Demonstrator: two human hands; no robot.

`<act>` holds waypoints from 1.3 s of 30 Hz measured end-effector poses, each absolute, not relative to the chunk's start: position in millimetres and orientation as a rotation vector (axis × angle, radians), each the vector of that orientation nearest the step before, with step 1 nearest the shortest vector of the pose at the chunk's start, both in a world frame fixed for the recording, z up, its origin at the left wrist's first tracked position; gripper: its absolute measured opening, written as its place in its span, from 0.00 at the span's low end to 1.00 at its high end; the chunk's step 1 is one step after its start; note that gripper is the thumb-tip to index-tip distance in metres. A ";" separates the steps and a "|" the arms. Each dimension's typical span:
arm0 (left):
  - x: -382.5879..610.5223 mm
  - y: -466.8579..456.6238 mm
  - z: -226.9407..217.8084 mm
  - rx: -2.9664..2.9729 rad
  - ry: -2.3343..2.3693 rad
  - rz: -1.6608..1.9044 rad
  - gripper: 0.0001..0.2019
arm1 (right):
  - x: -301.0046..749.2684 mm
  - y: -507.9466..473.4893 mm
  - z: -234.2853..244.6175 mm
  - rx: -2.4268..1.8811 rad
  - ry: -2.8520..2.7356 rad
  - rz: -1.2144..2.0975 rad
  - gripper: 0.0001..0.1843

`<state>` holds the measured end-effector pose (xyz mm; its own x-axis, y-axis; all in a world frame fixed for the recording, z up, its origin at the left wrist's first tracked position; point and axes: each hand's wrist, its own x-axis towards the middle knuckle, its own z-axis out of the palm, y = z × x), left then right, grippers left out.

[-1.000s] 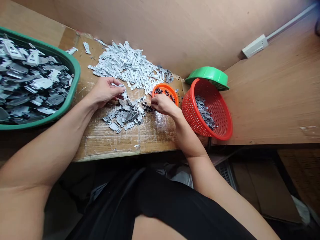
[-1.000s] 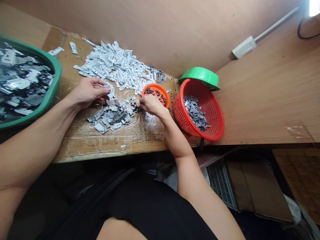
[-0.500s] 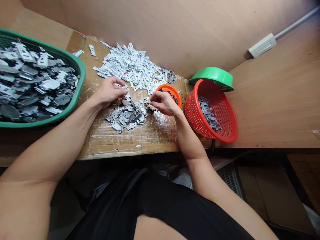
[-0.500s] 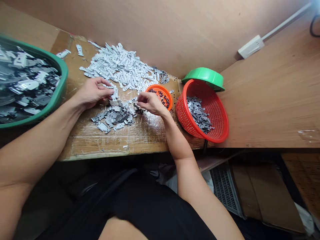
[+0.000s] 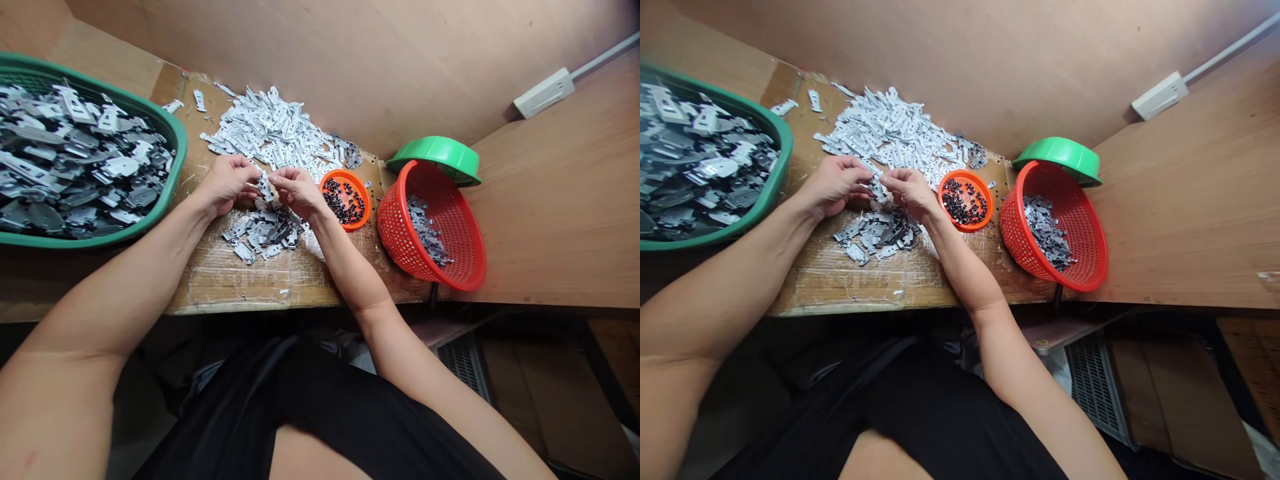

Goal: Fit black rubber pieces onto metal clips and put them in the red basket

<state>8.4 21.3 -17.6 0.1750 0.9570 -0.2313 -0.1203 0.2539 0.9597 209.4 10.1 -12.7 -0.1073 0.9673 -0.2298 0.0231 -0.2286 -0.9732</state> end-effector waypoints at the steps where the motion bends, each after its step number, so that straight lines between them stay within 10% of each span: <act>1: 8.4 21.6 -17.6 0.989 1.103 0.978 0.21 | 207.6 11.8 -15.9 -1.326 -1.168 1.465 0.38; 39: 5.2 27.2 -15.1 0.891 1.120 0.976 0.15 | 213.2 1.0 -18.4 -1.296 -1.272 1.414 0.33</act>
